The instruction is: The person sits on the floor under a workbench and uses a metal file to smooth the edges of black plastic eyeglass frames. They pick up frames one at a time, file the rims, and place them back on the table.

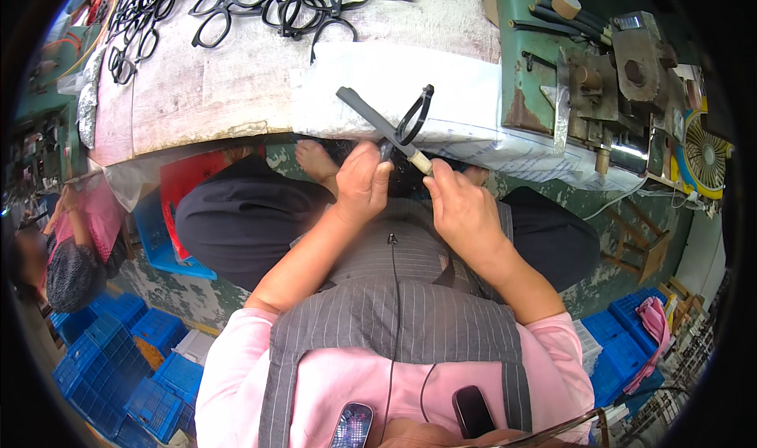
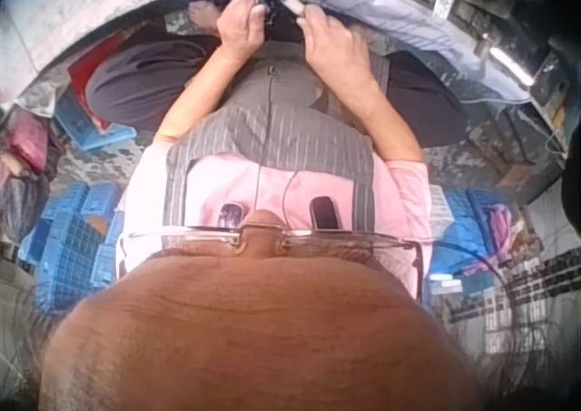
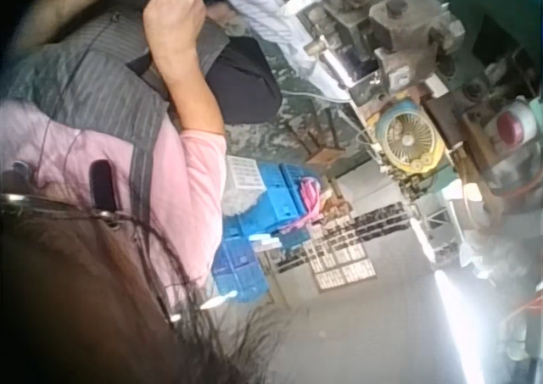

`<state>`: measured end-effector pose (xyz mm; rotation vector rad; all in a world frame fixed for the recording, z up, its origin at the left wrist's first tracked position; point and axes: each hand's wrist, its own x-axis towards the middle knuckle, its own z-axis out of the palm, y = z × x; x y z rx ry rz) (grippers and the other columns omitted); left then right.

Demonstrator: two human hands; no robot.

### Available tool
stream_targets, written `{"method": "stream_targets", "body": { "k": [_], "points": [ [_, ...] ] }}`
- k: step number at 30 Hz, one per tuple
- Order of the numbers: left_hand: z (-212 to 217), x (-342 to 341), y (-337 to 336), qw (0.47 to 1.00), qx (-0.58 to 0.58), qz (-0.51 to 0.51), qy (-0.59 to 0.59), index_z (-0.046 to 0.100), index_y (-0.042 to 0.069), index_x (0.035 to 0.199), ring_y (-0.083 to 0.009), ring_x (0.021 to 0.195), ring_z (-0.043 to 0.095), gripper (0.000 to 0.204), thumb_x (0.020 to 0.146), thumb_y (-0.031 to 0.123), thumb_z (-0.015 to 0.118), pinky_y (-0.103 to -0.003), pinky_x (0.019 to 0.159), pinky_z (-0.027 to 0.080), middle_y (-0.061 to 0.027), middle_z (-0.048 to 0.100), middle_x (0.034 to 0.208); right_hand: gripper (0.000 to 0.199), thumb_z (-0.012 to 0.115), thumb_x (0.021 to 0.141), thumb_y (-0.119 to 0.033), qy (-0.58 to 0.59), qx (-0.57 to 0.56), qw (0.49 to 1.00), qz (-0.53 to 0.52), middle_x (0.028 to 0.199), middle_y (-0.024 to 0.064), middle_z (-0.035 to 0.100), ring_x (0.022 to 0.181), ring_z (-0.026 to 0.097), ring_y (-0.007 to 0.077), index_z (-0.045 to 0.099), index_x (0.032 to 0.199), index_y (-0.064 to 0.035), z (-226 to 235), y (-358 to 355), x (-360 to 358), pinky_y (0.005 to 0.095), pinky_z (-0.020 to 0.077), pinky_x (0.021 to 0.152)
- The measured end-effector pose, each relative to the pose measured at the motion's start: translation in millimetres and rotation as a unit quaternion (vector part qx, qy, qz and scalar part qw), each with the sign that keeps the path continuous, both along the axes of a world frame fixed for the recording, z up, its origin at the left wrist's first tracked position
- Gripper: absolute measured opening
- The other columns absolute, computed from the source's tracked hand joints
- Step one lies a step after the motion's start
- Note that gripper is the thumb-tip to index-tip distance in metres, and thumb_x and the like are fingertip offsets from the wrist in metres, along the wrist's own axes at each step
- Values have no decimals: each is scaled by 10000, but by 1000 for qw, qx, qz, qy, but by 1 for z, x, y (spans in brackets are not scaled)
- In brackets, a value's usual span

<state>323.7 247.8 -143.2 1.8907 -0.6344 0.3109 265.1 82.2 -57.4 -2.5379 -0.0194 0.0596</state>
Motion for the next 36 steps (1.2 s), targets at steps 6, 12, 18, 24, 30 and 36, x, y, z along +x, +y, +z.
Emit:
{"method": "stream_targets", "body": {
  "k": [6,12,18,24,30,36],
  "points": [
    [1,0,-1,999,-31,2,16,581,-27,872,-274,651,566,292,997,212,469,-332,609,457,-121,557,735,190,579,919,-156,8,89,996,13,712,172,586,583,606,385,528,1056,-35,16,-3,-36,456,492,496],
    [0,-1,5,994,-36,-34,94,587,-15,807,-340,733,593,250,964,170,529,-374,682,491,-165,583,786,189,590,912,-176,-27,-32,999,4,679,139,565,536,600,344,544,1046,-51,8,-5,-24,430,492,475],
    [-2,1,3,1000,-7,-19,21,558,-24,854,-256,623,552,350,1003,276,457,-319,578,435,-114,549,736,143,579,914,-182,-39,-25,999,5,679,146,580,546,608,355,526,967,-60,-2,4,7,438,495,480],
    [-2,1,2,999,-17,-24,31,554,-24,846,-266,623,555,336,1001,258,458,-327,573,435,-119,546,738,154,568,923,-179,44,-5,999,-16,680,165,589,552,609,374,529,994,-47,8,7,-12,457,495,482],
    [1,1,4,999,8,-32,28,563,-20,831,-290,660,542,246,959,185,516,-332,606,444,-127,537,752,227,596,904,-179,-19,-21,1000,-7,689,161,585,556,607,369,548,1081,-46,-7,2,-7,449,494,484],
    [27,-11,9,984,158,20,-75,640,79,804,-276,852,545,126,718,135,713,-491,816,359,-49,583,882,282,651,833,-98,-128,103,984,66,757,124,592,596,605,310,587,1093,-10,2,0,-30,392,505,529]
  ]
}}
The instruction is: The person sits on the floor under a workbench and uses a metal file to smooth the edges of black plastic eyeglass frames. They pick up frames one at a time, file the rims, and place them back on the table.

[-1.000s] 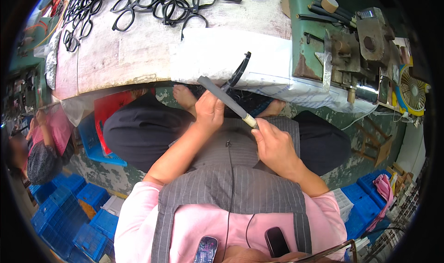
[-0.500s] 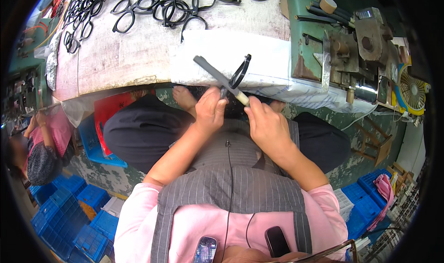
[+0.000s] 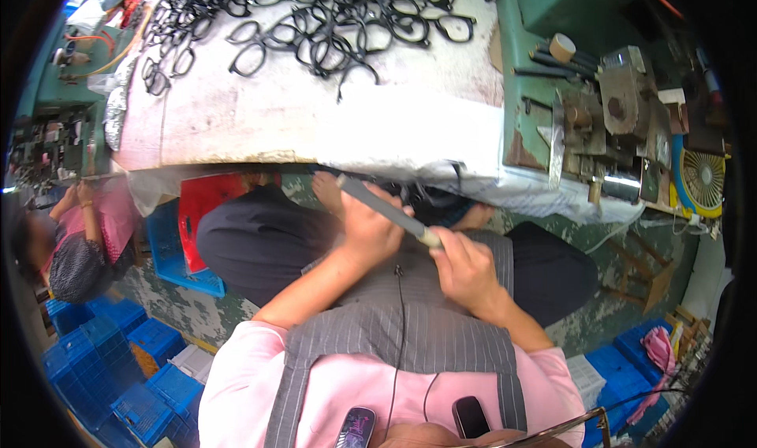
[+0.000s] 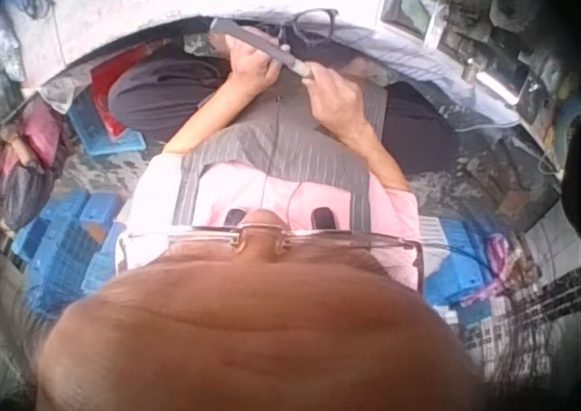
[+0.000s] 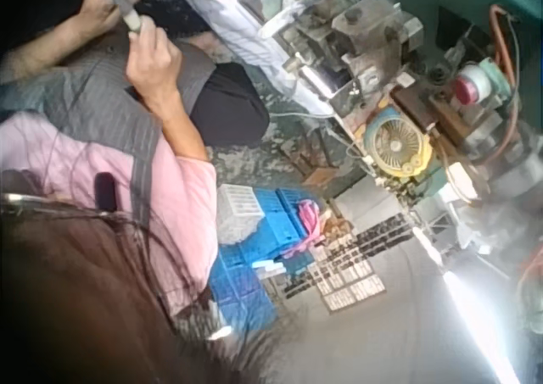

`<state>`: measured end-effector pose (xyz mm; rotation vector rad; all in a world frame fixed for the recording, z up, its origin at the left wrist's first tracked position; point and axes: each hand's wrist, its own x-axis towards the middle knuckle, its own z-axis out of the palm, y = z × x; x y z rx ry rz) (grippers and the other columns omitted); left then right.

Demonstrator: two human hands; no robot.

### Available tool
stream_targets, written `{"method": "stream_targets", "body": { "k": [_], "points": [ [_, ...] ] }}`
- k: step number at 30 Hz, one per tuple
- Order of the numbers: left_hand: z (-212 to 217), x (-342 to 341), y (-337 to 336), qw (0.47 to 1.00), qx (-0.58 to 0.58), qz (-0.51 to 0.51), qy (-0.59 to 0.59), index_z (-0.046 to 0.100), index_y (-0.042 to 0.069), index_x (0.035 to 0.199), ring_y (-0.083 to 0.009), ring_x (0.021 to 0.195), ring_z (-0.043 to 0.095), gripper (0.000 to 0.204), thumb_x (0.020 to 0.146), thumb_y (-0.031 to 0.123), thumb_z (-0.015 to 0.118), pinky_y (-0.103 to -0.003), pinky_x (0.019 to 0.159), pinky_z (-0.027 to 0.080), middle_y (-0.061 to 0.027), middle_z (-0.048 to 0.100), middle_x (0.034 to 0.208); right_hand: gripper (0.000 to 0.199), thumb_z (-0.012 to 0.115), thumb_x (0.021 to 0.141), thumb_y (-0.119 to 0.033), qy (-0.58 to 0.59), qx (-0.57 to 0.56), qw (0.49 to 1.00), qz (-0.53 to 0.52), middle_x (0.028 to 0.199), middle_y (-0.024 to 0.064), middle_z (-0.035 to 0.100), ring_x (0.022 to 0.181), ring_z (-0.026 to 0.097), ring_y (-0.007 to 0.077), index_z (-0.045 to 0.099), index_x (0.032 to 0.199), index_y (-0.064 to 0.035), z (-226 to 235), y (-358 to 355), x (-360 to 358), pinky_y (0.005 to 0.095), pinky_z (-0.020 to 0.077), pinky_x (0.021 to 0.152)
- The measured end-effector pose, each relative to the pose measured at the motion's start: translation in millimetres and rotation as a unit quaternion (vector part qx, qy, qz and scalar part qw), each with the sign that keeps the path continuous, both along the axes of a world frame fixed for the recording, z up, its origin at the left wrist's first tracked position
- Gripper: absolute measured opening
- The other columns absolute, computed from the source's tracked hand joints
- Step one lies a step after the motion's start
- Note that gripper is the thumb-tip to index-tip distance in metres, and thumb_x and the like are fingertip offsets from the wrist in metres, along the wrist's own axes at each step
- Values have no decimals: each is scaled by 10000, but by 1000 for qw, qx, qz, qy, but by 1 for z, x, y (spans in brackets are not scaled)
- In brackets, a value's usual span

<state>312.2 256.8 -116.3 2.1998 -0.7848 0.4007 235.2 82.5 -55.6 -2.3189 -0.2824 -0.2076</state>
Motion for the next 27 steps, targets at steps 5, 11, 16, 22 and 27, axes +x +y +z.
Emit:
{"method": "stream_targets", "body": {
  "k": [5,11,16,22,27],
  "points": [
    [18,-19,-7,983,120,-130,51,657,95,841,-224,925,529,126,794,209,683,-458,861,340,-27,579,931,249,628,866,-94,34,46,997,-43,827,164,634,667,639,340,583,1087,12,1,2,-1,399,522,577],
    [22,-14,-18,957,235,-150,78,606,90,782,-244,871,510,184,825,264,649,-456,822,388,-51,526,810,211,611,887,-86,7,71,992,-107,884,203,654,754,648,391,587,1072,11,-4,-10,15,420,529,639],
    [21,-8,-30,957,243,-151,55,613,90,793,-253,871,517,197,838,281,621,-446,788,408,-64,541,805,195,584,916,-102,9,63,984,-168,850,219,643,759,629,414,585,1074,13,-6,-18,16,431,496,645],
    [29,-4,-42,938,277,-209,20,608,79,858,-251,814,536,189,798,252,653,-435,734,423,-66,548,790,186,582,924,-126,41,44,981,-187,875,213,647,765,624,418,576,1057,4,-17,-28,9,453,492,632],
    [68,71,-38,979,65,-62,-181,587,63,835,-257,710,521,130,733,103,657,-371,608,421,-93,539,820,187,590,919,-126,62,53,978,-191,885,211,649,761,617,423,581,1057,0,-15,-31,8,454,489,633]
  ]
}}
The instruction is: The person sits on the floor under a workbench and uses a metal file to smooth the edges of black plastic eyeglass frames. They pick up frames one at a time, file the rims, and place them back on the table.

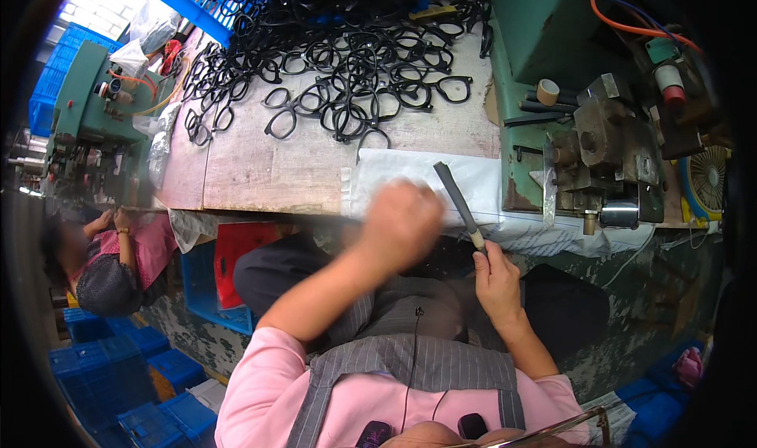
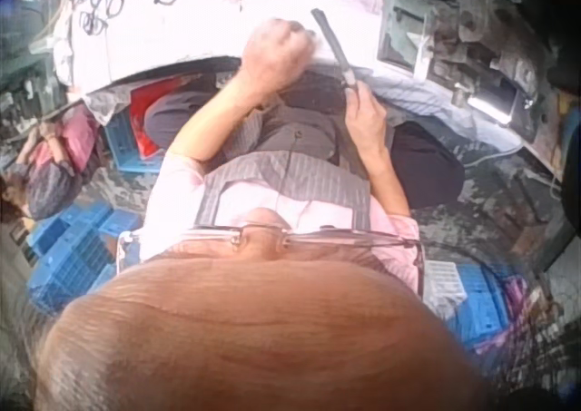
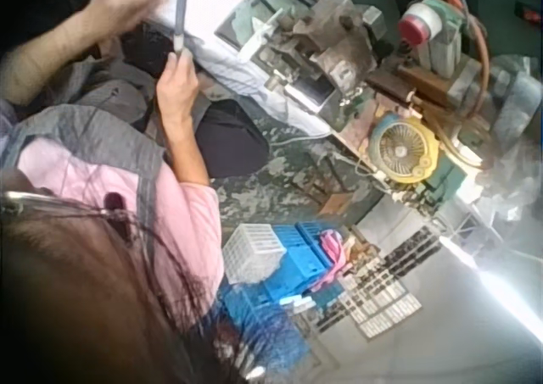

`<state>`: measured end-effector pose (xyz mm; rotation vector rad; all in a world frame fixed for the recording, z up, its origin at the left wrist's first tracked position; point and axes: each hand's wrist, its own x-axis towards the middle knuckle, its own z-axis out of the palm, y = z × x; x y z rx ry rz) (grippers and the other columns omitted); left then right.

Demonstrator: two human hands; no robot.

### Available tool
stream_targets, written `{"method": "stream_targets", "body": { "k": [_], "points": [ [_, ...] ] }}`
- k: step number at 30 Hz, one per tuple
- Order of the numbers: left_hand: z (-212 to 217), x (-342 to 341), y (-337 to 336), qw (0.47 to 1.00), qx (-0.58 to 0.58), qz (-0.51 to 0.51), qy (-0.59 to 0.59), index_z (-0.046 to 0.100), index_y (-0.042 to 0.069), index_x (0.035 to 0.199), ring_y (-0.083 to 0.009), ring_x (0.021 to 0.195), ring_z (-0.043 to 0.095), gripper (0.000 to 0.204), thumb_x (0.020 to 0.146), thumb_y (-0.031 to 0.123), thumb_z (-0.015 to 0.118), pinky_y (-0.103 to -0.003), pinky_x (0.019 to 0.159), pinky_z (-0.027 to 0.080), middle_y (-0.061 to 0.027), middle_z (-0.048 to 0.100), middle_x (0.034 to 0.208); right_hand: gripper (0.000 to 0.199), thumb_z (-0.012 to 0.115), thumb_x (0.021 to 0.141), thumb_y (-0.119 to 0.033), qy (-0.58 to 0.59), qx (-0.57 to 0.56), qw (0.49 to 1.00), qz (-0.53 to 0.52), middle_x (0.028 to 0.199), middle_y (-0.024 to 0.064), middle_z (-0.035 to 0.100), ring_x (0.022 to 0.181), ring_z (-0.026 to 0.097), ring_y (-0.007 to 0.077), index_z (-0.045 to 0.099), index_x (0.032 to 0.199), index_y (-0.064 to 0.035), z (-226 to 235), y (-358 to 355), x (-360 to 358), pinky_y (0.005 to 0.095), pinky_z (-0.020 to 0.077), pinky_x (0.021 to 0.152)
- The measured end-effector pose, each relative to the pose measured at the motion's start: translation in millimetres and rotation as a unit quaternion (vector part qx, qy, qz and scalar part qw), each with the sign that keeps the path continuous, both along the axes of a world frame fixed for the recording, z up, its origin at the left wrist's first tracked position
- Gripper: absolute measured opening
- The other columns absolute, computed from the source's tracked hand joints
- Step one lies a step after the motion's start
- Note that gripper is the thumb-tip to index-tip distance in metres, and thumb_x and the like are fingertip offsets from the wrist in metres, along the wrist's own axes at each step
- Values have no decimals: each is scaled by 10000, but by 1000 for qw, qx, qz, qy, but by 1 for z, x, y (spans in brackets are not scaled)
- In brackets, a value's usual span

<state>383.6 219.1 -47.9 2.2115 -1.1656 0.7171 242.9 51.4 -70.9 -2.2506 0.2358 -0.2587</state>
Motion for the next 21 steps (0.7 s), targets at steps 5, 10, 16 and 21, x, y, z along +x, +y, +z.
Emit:
{"method": "stream_targets", "body": {
  "k": [5,10,16,21],
  "points": [
    [8,131,32,938,56,342,-1,582,19,804,-357,795,585,189,816,189,664,-423,683,494,-160,575,804,180,573,926,-105,-38,-1,999,-11,804,231,626,727,618,427,575,1065,10,2,3,0,428,474,602],
    [13,156,46,918,197,334,83,647,46,737,-350,811,631,272,874,276,600,-453,682,516,-138,649,731,168,604,901,-82,-14,26,999,-26,789,228,630,716,616,423,580,1044,4,-3,-3,-6,444,480,600],
    [44,87,59,935,-155,215,234,666,34,780,-185,588,564,250,873,266,659,-296,582,428,-90,654,697,205,564,948,-121,-13,13,999,-44,884,183,667,737,662,319,588,1100,15,-10,-9,-9,340,507,677],
    [14,-24,46,803,-328,183,463,591,25,715,-33,613,463,230,895,152,657,-216,538,377,41,545,633,217,559,949,-124,-47,20,999,-16,880,157,670,729,652,264,604,1113,10,-6,-2,-3,318,504,704]
  ]
}}
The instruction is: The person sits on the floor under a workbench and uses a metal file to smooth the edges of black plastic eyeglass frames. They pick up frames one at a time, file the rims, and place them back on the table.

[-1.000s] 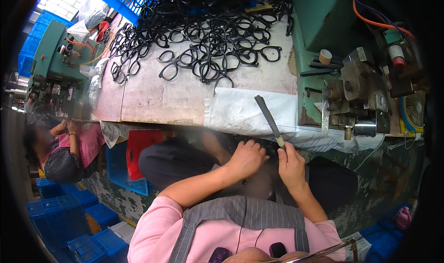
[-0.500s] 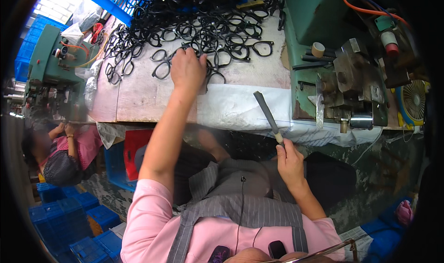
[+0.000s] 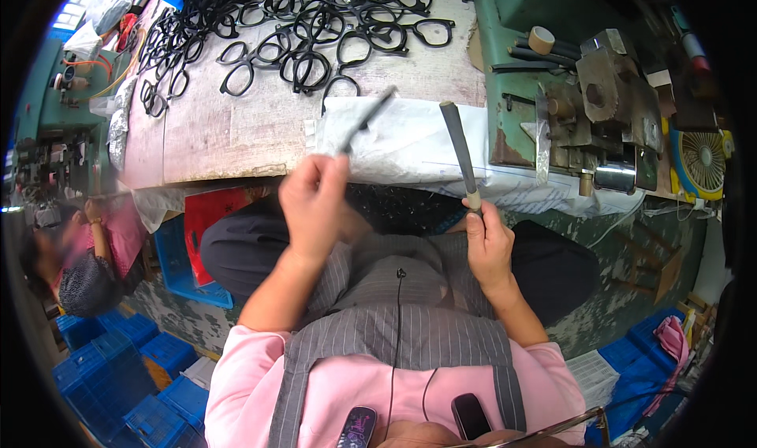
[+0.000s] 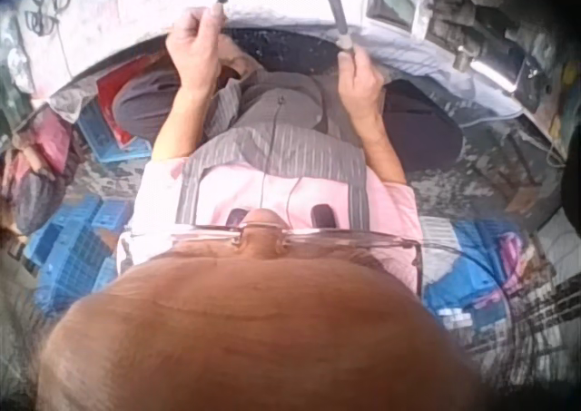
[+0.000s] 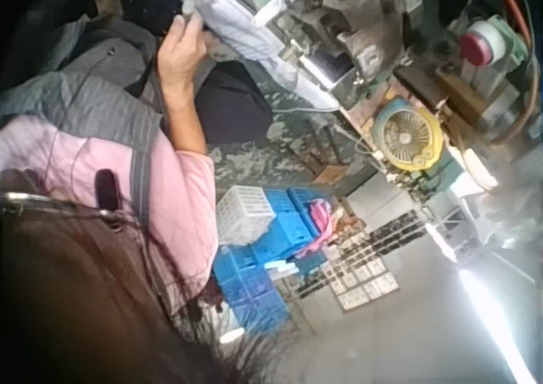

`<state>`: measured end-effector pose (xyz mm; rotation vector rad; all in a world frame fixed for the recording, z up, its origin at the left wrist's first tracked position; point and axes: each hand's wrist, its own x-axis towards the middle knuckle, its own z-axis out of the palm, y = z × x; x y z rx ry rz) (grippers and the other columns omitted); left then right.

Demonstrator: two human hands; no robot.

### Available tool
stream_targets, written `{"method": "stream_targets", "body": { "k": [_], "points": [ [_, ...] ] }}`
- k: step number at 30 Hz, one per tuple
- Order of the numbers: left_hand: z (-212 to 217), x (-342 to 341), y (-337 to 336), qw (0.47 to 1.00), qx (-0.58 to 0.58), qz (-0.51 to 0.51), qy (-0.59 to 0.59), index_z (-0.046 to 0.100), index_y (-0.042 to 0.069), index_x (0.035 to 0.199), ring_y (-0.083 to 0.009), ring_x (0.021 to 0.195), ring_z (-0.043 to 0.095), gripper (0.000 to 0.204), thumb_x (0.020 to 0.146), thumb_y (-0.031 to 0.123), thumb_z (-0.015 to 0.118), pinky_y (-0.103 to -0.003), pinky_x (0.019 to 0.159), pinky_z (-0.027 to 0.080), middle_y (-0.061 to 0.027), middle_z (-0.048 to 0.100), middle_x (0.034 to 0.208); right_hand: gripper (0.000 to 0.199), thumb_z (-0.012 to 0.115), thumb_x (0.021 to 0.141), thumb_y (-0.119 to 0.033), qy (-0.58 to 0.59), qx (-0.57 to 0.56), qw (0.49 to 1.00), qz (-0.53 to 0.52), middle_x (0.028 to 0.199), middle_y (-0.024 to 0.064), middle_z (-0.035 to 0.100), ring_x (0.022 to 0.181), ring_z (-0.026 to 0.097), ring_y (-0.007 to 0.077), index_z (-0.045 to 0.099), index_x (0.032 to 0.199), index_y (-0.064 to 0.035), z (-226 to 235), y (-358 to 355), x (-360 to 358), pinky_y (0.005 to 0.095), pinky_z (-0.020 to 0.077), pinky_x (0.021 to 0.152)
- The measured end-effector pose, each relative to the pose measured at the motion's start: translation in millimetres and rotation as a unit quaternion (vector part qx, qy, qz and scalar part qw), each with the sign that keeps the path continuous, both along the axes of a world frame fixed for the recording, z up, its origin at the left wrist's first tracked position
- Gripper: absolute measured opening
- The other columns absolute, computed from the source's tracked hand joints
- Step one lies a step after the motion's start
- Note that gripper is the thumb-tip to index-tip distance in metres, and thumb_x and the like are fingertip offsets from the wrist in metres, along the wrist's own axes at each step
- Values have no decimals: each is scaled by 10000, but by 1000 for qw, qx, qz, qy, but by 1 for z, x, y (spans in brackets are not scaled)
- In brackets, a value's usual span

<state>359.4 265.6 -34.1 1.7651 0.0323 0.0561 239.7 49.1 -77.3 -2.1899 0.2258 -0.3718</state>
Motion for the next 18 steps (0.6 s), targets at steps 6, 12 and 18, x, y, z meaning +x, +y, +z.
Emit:
{"method": "stream_targets", "body": {
  "k": [6,12,18],
  "points": [
    [-59,-44,-8,992,-27,-82,95,609,8,817,-95,651,490,277,985,207,514,-245,597,401,-17,547,717,225,581,932,-110,0,38,996,81,863,190,653,707,651,346,590,1101,39,18,12,1,376,514,637],
    [-80,-42,-3,979,62,-180,-69,597,-6,815,-316,744,567,290,983,199,478,-370,686,458,-150,576,792,218,594,910,-104,-30,1,989,147,841,176,644,678,638,349,593,1089,21,17,27,4,388,510,591],
    [-87,-39,-3,971,61,-194,-124,577,-16,816,-351,793,576,271,967,200,514,-390,709,468,-171,577,808,223,594,901,-110,94,-101,978,157,804,169,629,671,628,365,576,1094,0,20,33,-1,424,506,568]
  ]
}}
